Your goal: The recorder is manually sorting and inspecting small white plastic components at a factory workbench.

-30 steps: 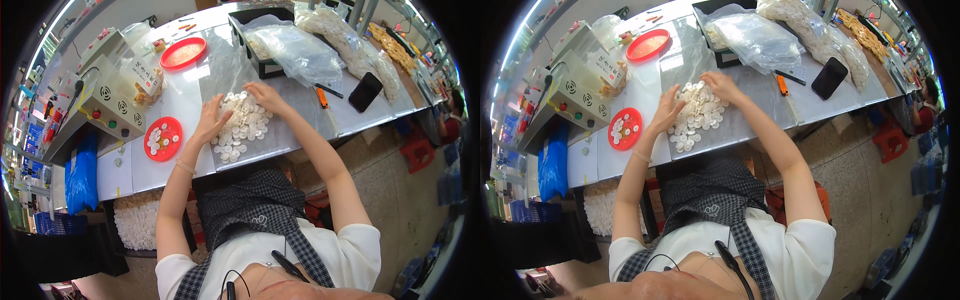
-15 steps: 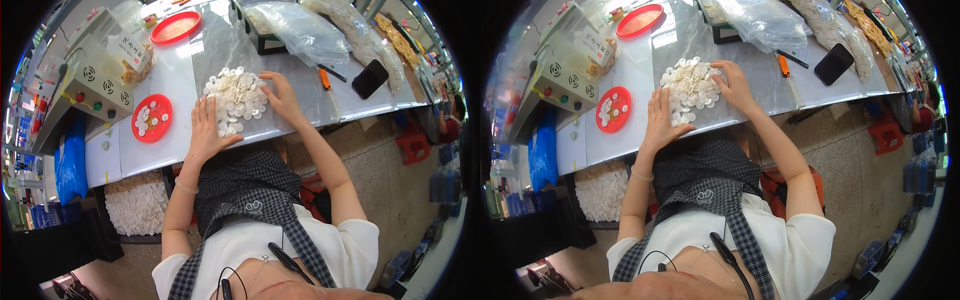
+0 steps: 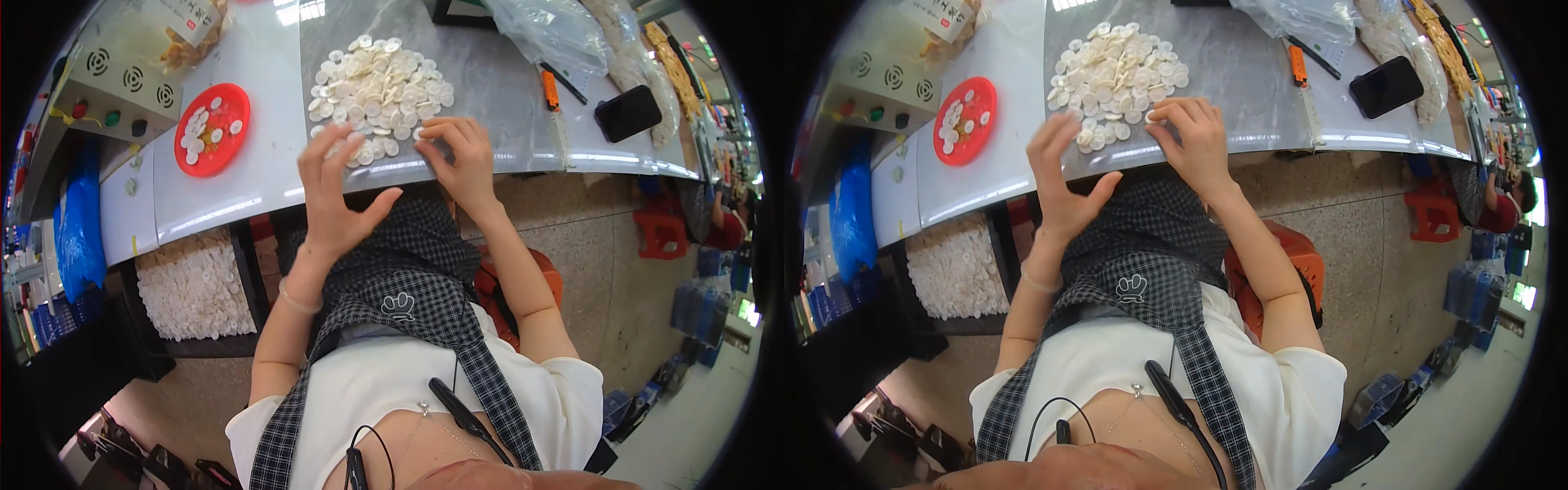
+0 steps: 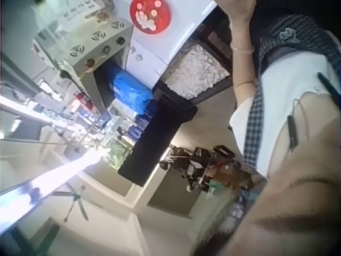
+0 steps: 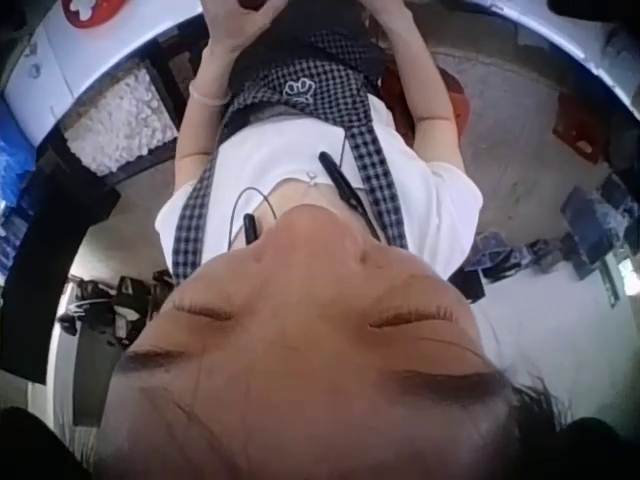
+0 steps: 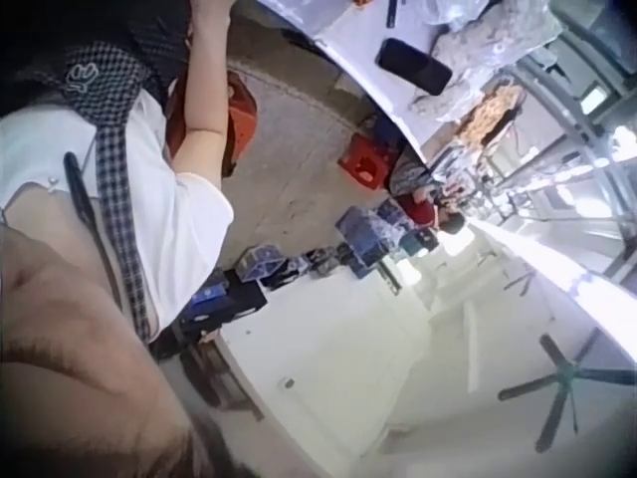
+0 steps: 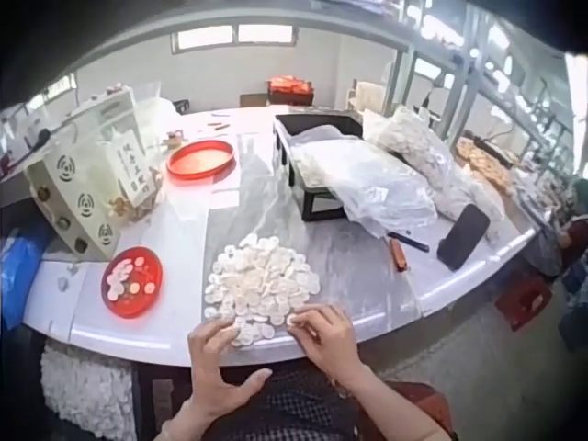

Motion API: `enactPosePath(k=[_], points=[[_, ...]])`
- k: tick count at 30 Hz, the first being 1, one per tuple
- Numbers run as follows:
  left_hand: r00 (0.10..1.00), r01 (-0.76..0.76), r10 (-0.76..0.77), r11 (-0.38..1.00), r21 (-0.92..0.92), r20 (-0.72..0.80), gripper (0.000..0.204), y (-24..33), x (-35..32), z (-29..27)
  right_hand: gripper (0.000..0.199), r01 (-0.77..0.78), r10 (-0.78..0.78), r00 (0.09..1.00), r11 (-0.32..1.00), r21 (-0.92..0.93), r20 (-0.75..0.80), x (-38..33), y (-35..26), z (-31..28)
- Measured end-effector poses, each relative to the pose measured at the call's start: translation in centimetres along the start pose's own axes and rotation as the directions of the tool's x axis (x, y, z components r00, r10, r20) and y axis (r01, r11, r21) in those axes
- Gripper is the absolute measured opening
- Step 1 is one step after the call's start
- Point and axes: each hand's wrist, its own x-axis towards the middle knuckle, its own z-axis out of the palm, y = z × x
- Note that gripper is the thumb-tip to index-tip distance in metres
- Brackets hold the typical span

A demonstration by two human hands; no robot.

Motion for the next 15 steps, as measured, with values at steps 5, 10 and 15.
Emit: enactPosePath(k=[5,10,15], points=[[0.913,0.397,-0.289,0.79,-0.467,0.288,0.022,2.6,-4.4,0.6,0.017,0.004,-0.004,0.997,1.0,0.002,-0.076,0.3,-0.4,0.4],[0.641,0.702,-0.512,0.089,-0.707,0.571,0.022,2.9,-5.3,1.7,0.02,0.108,-0.106,0.993,0.994,0.035,-0.053,0.0,-1.1,0.5],[0.608,0.744,-0.503,0.091,-0.662,0.614,0.023,2.1,-5.2,2.1,0.025,0.148,-0.15,0.989,0.984,0.097,0.018,0.2,-1.6,1.2]])
